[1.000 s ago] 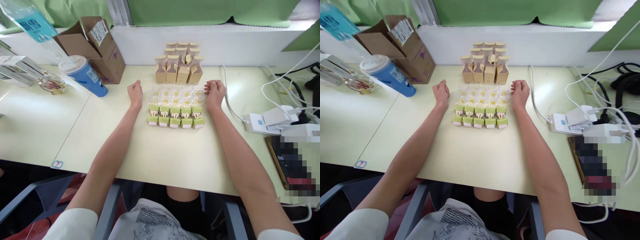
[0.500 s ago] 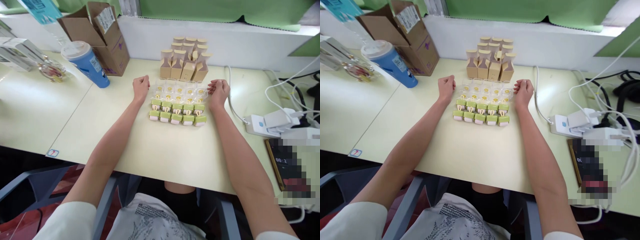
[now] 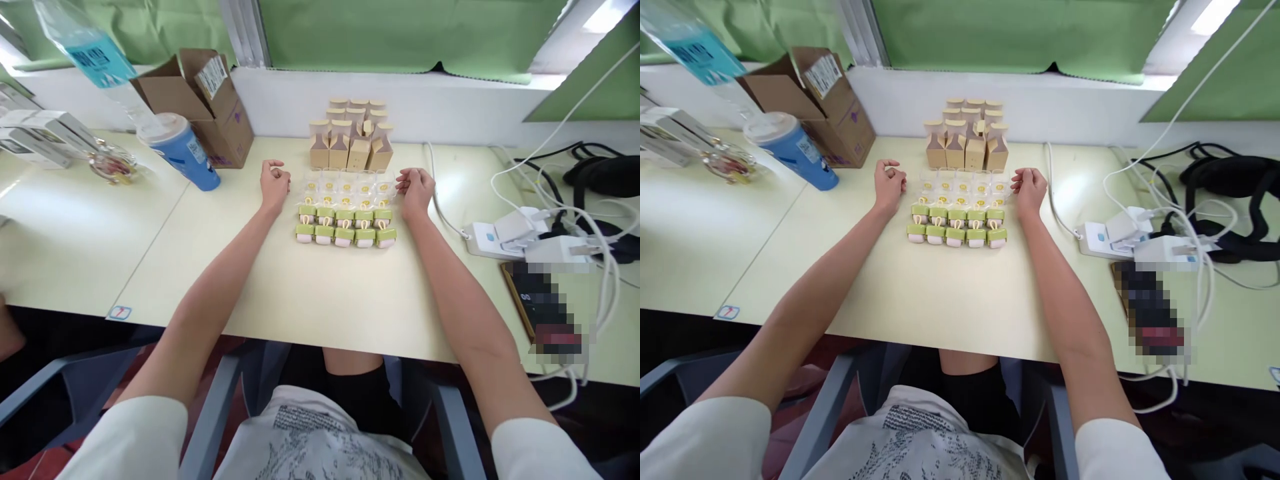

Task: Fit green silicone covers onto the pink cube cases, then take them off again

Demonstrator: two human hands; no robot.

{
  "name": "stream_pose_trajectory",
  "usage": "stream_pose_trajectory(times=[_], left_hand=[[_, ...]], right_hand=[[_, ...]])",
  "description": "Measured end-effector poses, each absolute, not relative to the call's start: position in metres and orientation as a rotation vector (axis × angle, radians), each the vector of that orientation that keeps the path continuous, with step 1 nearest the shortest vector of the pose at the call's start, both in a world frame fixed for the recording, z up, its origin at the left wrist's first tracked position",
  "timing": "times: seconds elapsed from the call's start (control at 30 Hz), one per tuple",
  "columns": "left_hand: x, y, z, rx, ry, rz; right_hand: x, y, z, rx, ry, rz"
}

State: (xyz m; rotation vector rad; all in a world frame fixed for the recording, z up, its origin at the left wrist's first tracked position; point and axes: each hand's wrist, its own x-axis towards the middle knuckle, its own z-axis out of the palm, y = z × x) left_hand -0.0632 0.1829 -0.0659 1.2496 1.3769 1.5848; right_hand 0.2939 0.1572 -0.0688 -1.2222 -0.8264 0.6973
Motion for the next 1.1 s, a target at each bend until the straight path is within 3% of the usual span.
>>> stream_pose_trajectory(times=[0.43,0.53,0.6,0.77,0.93,1.1], left_hand=[[-0.055,0.162,-0.046,1.336,1.275,1.475],[-0.065,0.162,-0.032,1.383,1.255,1.412],[-0.079,0.161,-0.015,1.507,1.235,1.296],[-0.107,0.16,0.025,2.204,1.176,0.738],[-0.096,0.158,0.026,2.381,1.213,0.408],[-0.092,0.157,0.028,2.429,1.237,0.344]], right_hand=[[0.287,0.144,-0.051,-1.248,-0.912,0.68],[0.294,0.129,-0.006,-1.339,-1.067,0.639],[0.297,0.108,0.039,-1.51,-1.485,0.709],[0.284,0.05,0.121,-2.018,-2.311,0.772],[0.257,0.04,0.109,-2.274,-2.519,0.829],[0.253,0.045,0.091,-2.305,-2.548,0.891]])
